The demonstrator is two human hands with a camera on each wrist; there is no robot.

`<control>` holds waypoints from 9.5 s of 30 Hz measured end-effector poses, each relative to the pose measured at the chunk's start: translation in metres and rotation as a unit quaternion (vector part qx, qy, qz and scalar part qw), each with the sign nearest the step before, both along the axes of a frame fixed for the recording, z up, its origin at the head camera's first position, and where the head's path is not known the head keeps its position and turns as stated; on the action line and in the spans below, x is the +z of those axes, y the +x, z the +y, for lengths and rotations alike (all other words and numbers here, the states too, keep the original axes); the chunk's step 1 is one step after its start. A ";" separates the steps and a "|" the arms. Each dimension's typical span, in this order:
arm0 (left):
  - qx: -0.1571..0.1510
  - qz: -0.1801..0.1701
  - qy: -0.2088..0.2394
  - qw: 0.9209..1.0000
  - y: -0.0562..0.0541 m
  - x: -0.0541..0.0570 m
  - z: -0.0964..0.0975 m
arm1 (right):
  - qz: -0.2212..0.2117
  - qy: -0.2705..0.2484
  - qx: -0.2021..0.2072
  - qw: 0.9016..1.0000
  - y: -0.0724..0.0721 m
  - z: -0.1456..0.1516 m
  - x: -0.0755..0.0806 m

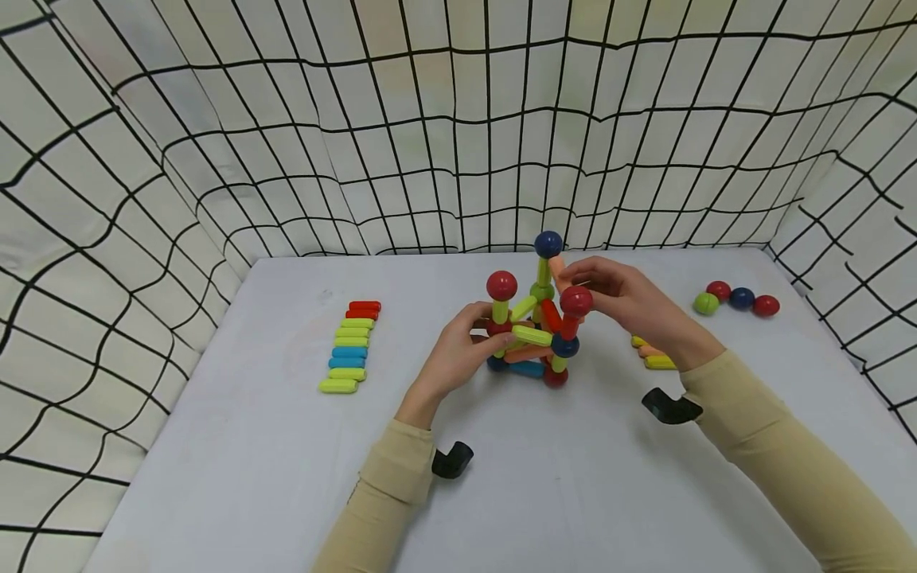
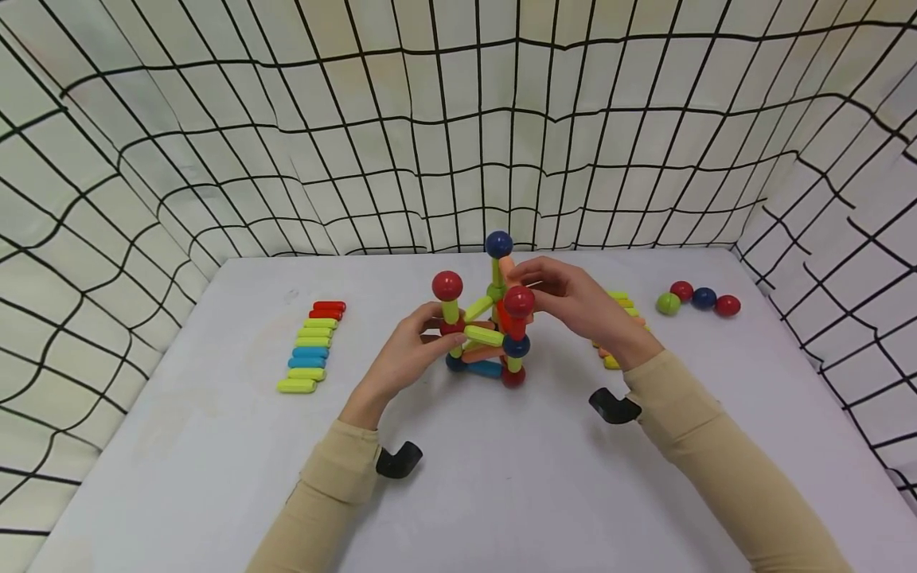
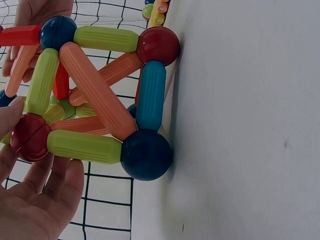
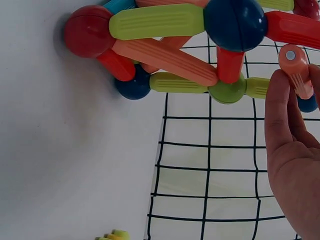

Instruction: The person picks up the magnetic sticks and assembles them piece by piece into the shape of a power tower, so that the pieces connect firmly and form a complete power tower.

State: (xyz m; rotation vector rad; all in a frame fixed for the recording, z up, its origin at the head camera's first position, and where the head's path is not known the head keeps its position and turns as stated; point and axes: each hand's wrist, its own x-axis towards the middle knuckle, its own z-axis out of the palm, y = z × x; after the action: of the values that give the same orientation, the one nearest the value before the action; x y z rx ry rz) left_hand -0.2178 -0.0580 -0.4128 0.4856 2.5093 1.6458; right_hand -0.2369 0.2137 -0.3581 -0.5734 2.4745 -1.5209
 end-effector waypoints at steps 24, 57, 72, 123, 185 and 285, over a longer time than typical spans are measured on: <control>-0.004 0.019 -0.011 1.000 -0.001 -0.001 -0.001 | -0.012 -0.021 0.021 0.999 0.006 0.003 -0.016; -0.206 0.027 -0.026 0.978 0.009 0.017 0.010 | -0.016 0.004 -0.062 0.998 -0.023 0.001 -0.039; 0.071 0.069 0.084 0.992 -0.011 0.002 -0.003 | -0.028 0.073 -0.121 0.990 0.043 0.101 -0.059; 0.026 0.030 0.032 0.999 -0.006 0.007 -0.003 | -0.045 0.116 -0.095 0.988 0.033 0.072 -0.022; 0.012 0.026 0.015 0.999 -0.004 0.008 -0.004 | -0.038 0.092 0.039 0.994 0.014 0.003 -0.023; 0.040 0.057 0.026 0.997 -0.013 0.007 -0.015 | -0.074 -0.034 -0.054 0.995 0.000 -0.026 -0.008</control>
State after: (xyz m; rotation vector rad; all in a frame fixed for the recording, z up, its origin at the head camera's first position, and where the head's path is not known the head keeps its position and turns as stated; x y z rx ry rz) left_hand -0.2304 -0.0726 -0.4057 0.5046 2.6053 1.7632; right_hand -0.2371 0.1879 -0.3656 -0.3294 2.3841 -1.6291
